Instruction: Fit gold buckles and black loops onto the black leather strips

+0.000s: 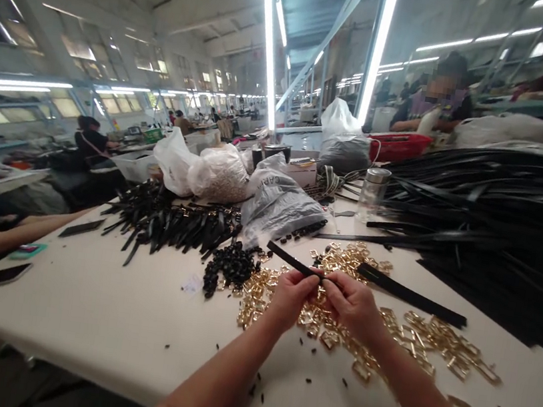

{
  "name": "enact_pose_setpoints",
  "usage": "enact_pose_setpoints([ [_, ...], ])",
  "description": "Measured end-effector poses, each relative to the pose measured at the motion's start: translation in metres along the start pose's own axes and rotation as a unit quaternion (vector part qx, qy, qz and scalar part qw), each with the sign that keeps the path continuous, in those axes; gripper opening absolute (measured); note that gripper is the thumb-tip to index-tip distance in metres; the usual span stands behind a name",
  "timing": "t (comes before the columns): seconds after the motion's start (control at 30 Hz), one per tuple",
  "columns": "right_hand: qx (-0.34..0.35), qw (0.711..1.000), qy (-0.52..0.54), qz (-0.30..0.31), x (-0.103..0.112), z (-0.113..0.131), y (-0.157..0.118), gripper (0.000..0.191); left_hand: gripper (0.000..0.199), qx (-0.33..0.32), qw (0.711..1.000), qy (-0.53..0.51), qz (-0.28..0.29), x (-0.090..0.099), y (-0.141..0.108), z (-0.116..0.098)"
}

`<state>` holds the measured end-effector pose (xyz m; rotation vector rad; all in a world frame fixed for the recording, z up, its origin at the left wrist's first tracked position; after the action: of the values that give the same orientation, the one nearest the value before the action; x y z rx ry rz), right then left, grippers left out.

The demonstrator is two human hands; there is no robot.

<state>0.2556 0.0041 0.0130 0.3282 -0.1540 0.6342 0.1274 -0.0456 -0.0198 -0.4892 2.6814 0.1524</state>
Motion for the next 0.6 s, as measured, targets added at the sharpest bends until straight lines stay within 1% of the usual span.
enact_pose_setpoints([
  [0.13,0.041,0.997,-0.063,-0.015,0.003,-0.001,0.002,0.029,0.030,-0.028,0.999,0.042,-0.004,-0.001,0.000,0.003],
  [0.23,0.065,0.994,-0.083,-0.026,0.003,-0.004,0.003,0.030,0.027,-0.047,0.996,0.077,-0.014,-0.003,-0.003,-0.001],
  [0.33,0.039,0.998,-0.050,-0.030,0.000,-0.006,0.002,0.032,0.029,-0.036,0.996,0.085,-0.014,-0.002,-0.004,-0.009],
  [0.47,0.003,0.999,0.042,-0.008,-0.006,-0.007,-0.001,0.035,0.036,-0.012,0.997,0.070,-0.007,0.003,-0.002,-0.017],
  [0.53,0.005,0.999,0.051,-0.008,-0.008,-0.007,-0.001,0.035,0.038,0.001,0.998,0.058,-0.007,0.004,0.000,-0.016],
  [0.6,0.013,0.999,0.027,-0.013,-0.009,-0.007,-0.001,0.035,0.039,0.011,0.998,0.053,-0.013,0.003,-0.001,-0.014],
])
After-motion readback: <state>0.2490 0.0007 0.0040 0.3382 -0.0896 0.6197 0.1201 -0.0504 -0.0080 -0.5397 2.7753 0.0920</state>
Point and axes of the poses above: each hand's wrist, its own y-axis towards the middle knuckle, its own x-axis out of the back of the hand, z = x × y, the point moved 1 cm from there along y, towards the middle knuckle, and after that the axes turned 7 degrees about y, right-handed, at the moved point
